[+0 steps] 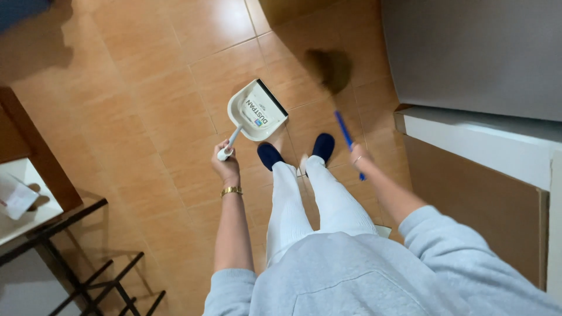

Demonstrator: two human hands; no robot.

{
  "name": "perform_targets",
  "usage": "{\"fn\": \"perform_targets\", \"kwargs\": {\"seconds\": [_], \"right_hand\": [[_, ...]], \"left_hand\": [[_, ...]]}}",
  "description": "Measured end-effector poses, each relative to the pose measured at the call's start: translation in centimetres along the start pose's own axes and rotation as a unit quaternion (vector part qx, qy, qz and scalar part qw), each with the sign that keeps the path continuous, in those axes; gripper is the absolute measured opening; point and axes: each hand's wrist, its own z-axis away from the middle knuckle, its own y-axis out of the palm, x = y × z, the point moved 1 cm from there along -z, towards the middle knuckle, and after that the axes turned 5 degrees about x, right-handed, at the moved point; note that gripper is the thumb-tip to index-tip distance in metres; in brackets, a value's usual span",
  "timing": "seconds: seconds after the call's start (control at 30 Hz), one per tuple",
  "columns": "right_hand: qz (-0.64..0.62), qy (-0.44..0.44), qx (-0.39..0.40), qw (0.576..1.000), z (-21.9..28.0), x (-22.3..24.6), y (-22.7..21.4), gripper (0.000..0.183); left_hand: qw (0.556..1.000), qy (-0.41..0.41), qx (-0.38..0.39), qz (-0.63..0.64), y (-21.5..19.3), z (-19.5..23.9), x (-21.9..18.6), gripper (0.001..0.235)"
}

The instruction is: The person sweeps a tiled floor using a broom and dustpan, moving around furniture and collecting debris into the dustpan. The person navigates around chairs, a bed, and a wooden cabinet while sweeping.

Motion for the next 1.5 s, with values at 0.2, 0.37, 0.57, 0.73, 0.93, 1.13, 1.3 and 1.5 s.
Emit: {"fn": "perform_targets", "kwargs": {"seconds": [0.2,0.37,0.57,0.73,0.93,1.13,1.3,1.5], "right_hand": [[-0.09,-0.03,0.048,0.994,10.4,4.6,-0.9,0.06],[-0.157,-0.06,-0.034,0.985,8.4,-4.1,-2.7,0.069],[-0.153,-0.003,-0.146,0.977,2.6,-6.6,-10.3,0.066],[-0.227,0.06,-0.212,0.949,-12.6,-2.9,-12.7,0.038],[-0.05,0.023,-0.13,0.99,-10.3,9.7,-5.5,0.045],[0.11,-0.068,-0.012,0.992,1.8,13.3,-1.3,0.062],[-0.047,-0.102,-0.026,0.993,12.8,6.7,-6.8,0.07],[-0.228,0.041,-0.067,0.97,11.9,-5.6,-7.9,0.059]], "left_hand": [[0.998,-0.063,-0.026,-0.012,0.0,-1.1,-0.3,0.024],[0.995,-0.081,-0.043,0.033,-0.3,-1.5,3.9,0.023],[0.994,-0.084,-0.064,0.042,-1.3,0.5,3.4,0.018],[0.994,-0.071,-0.061,0.05,-1.6,2.1,2.3,0.025],[0.997,-0.061,-0.048,0.032,-1.7,3.2,3.5,0.026],[0.994,-0.074,-0.054,0.061,-1.6,2.8,1.7,0.026],[0.993,-0.094,-0.054,0.043,-3.0,0.9,8.3,0.022],[0.992,-0.088,-0.061,0.061,-10.3,0.3,9.8,0.024]]}}
